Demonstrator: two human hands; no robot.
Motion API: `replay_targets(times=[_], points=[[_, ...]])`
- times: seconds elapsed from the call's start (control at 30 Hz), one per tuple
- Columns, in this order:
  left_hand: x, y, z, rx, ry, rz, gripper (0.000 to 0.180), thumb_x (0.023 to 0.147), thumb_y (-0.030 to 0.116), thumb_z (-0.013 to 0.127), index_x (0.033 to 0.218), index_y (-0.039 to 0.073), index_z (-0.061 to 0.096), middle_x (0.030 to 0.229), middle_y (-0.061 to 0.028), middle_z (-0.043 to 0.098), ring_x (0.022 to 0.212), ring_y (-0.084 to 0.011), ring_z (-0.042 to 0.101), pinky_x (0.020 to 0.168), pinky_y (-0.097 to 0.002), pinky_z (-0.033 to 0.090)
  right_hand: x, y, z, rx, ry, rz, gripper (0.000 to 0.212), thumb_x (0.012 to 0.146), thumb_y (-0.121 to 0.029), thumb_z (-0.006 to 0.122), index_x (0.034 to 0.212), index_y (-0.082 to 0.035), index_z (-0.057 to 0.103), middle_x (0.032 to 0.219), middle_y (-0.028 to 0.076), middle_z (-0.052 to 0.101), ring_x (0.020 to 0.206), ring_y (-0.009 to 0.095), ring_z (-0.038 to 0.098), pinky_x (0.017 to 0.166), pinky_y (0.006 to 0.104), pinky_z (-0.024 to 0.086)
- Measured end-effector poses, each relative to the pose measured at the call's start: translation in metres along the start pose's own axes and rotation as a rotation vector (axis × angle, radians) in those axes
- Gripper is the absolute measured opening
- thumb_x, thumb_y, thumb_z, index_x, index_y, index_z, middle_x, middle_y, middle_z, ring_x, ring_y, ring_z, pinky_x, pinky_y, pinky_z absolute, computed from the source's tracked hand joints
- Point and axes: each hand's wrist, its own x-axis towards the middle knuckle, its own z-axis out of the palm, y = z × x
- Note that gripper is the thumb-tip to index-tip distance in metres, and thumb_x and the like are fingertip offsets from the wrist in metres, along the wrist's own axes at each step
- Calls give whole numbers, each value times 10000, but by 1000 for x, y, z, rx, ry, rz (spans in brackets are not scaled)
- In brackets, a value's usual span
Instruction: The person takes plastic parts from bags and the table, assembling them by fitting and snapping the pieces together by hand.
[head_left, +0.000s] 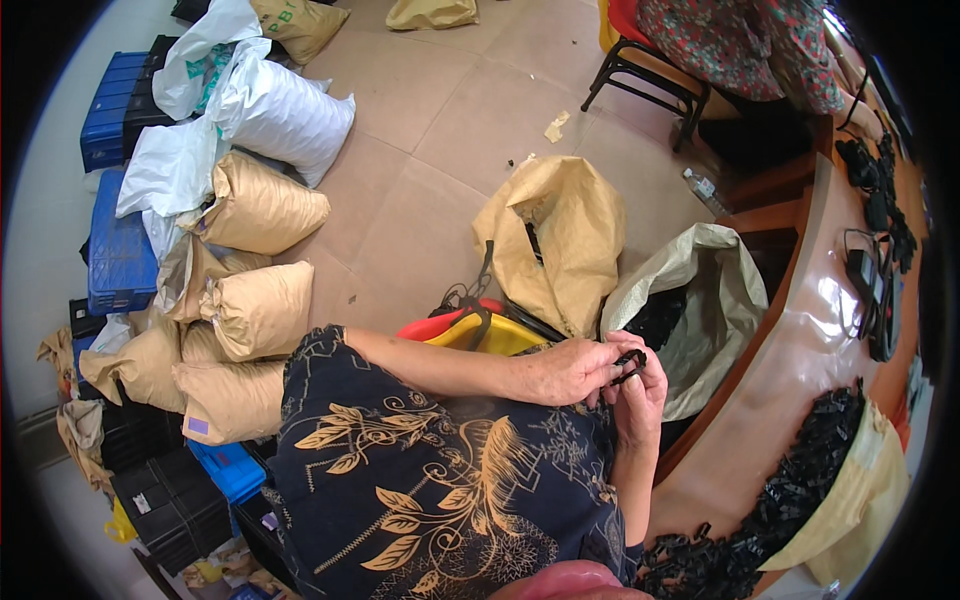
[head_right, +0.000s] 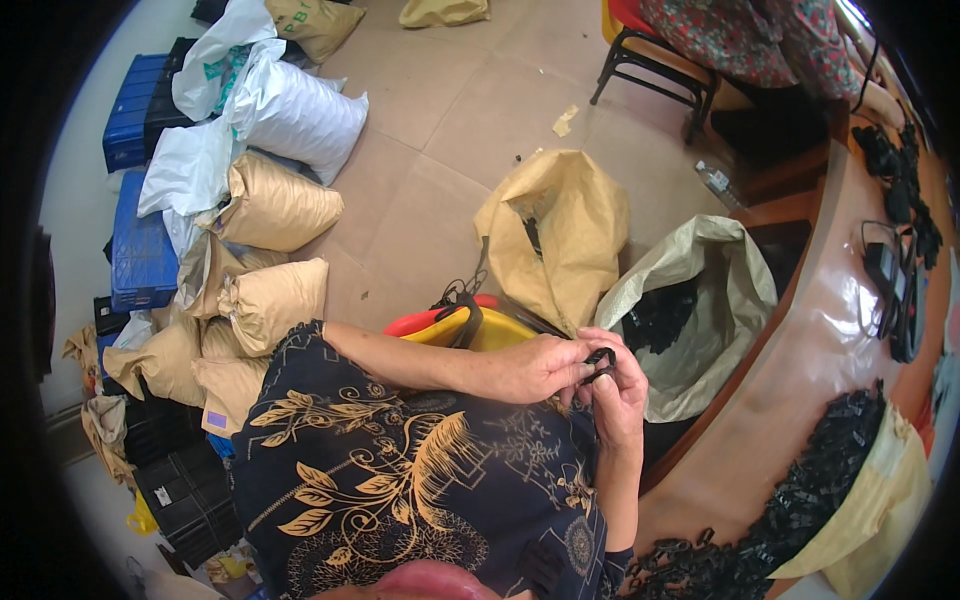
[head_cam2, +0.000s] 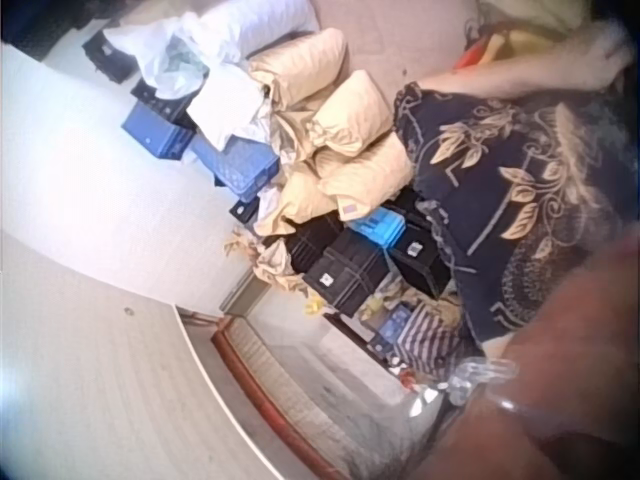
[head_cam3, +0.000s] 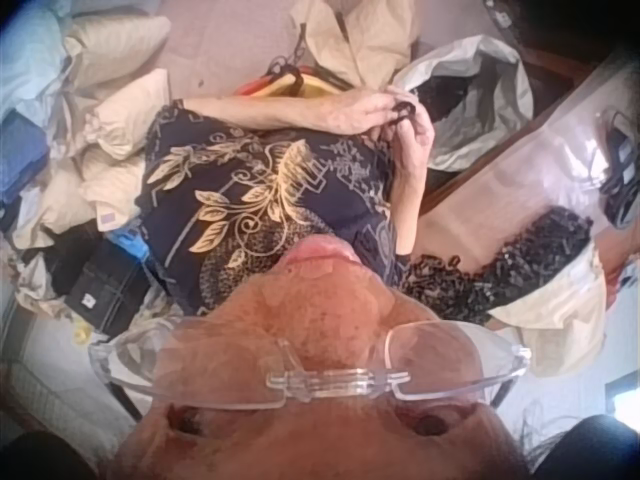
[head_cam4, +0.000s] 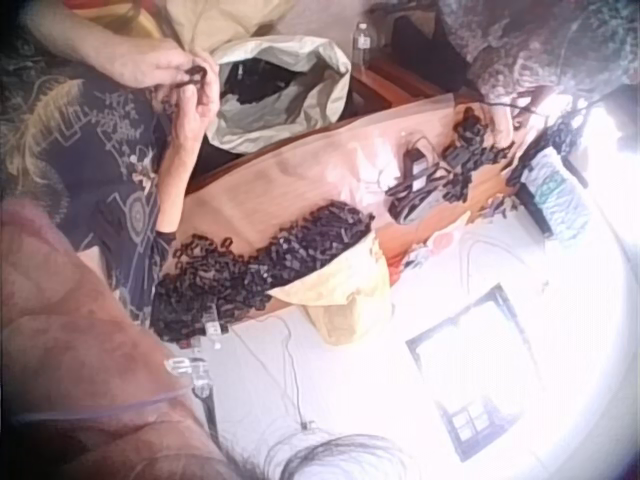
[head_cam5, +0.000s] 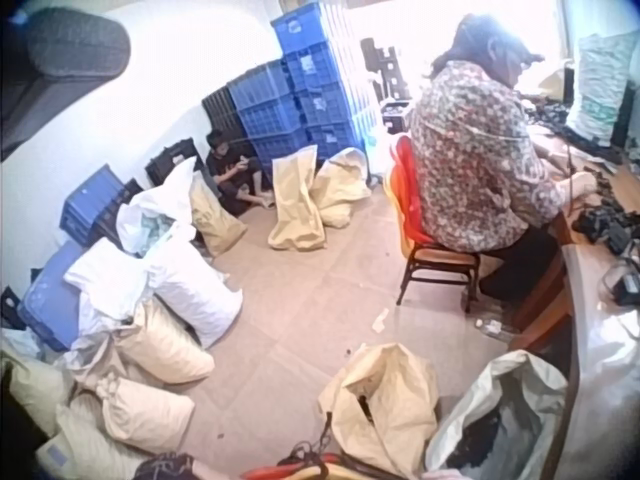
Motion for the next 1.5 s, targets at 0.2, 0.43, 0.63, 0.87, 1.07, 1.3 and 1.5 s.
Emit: replay_targets(times=[0.2, 0.43, 0.63, 0.87, 1.07, 1.3, 1.5], points=[[-2, 6, -1, 26, 30, 7, 319, 1063, 258, 402, 969, 1, 565, 732, -84, 643, 654, -181, 655, 607, -318, 517, 0, 0, 0, 23, 15, 45, 435, 886, -311, 711, 1188, -13, 612, 1314, 180, 525, 1041, 165, 553, 814, 260, 470], [-1, 3, -3, 68, -1, 34, 350, 1057, 286, 400, 1110, -23, 557, 798, -101, 632, 631, -179, 658, 596, -317, 549, 2, 2, 3, 10, 18, 7, 472, 874, -352, 716, 1186, -13, 615, 1304, 181, 536, 1158, 213, 516, 958, 337, 432], [-1, 5, 0, 37, 25, 64, 325, 1052, 266, 418, 1163, -5, 558, 802, -106, 626, 634, -184, 659, 590, -322, 546, 2, -1, 2, 45, 2, 16, 462, 877, -340, 712, 1181, -5, 611, 1325, 187, 515, 1186, 238, 512, 983, 356, 424], [2, -11, 2, 84, -16, 62, 273, 1042, 216, 436, 1190, 22, 559, 685, -86, 607, 609, -187, 646, 570, -327, 523, 0, 3, 0, 108, -36, -21, 467, 882, -364, 707, 1155, 5, 619, 1314, 194, 515, 1168, 250, 530, 979, 369, 433], [-1, -9, 5, 68, -14, 150, 281, 1037, 207, 431, 1202, 6, 538, 646, -90, 595, 577, -210, 639, 557, -339, 521, -1, 0, 0, 39, -46, -45, 485, 887, -397, 703, 1141, 9, 625, 1271, 201, 545, 1137, 267, 557, 969, 379, 441], [-3, 7, 1, 125, -57, 33, 252, 1050, 222, 421, 1138, 19, 540, 753, -105, 671, 687, -222, 696, 633, -339, 545, -3, 2, -3, 71, -19, -9, 477, 892, -386, 701, 1155, 3, 618, 1265, 203, 549, 1096, 253, 571, 920, 337, 466], [-1, -1, 1, 58, -7, 133, 257, 1034, 212, 446, 1069, -5, 578, 690, -111, 632, 583, -206, 656, 555, -330, 523, 0, 6, 3, 121, -1, -71, 474, 880, -369, 721, 1170, -11, 609, 1258, 194, 556, 987, 183, 573, 759, 242, 478]])
